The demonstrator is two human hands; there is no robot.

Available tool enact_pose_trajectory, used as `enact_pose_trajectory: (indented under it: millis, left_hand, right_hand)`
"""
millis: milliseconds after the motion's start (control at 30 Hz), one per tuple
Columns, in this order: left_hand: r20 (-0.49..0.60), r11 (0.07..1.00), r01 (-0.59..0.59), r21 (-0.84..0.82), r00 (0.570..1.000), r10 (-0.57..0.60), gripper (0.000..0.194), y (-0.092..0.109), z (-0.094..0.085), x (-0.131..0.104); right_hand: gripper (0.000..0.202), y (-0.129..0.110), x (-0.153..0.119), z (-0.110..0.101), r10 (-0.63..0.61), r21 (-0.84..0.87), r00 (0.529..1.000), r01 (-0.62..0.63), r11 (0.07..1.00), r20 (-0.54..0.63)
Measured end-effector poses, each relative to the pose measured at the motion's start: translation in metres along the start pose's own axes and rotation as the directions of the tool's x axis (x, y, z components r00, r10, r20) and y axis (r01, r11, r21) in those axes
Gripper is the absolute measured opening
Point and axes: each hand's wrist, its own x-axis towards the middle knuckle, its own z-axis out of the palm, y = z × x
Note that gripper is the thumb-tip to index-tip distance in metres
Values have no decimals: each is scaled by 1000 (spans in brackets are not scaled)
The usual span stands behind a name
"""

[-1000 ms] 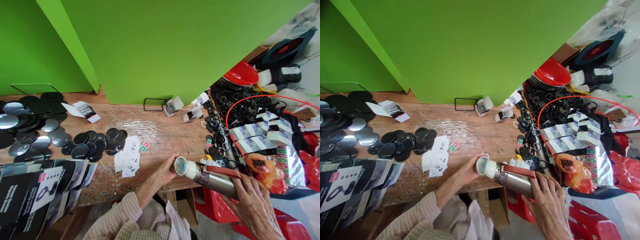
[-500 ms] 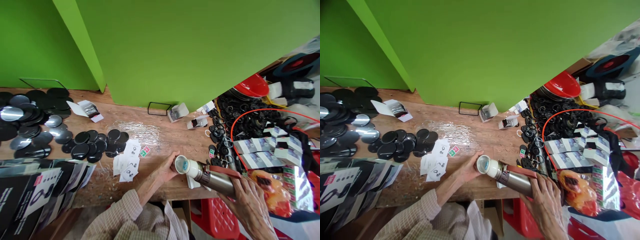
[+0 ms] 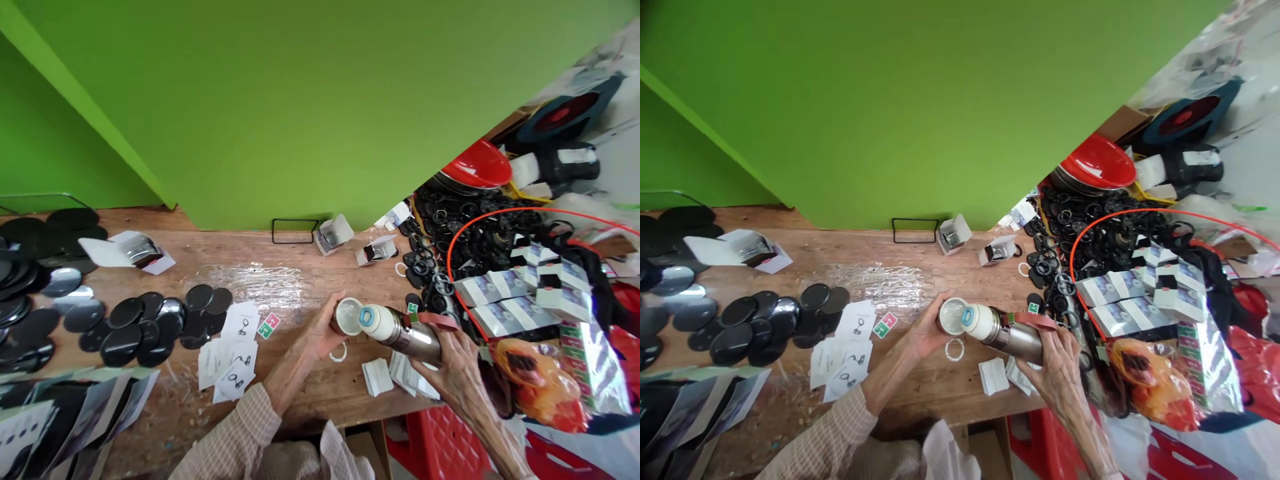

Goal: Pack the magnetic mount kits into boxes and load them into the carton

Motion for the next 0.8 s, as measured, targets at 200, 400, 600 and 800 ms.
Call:
enact_pose_trajectory:
  millis: [200,400,600,800]
  left_hand:
    - [-71,983,67,-173,994,-80,19,8,32,1]
    - [-97,991,83,-108,991,-94,20,4,31,-3]
    - [-232,997,24,-74,972,-41,11,-7,-1,2]
    - [-333,992,-5,-128,942,-38,8,-21,-30,12]
  right_hand:
    - [61,4,-5,41,277,494,950,-312,812,146]
    - [60,25,11,78,622,767,738,-550,331,261]
    - [54,59,48,123,705,853,657,-501,144,267]
    - [61,77,64,165,793,911,586,-399,106,165]
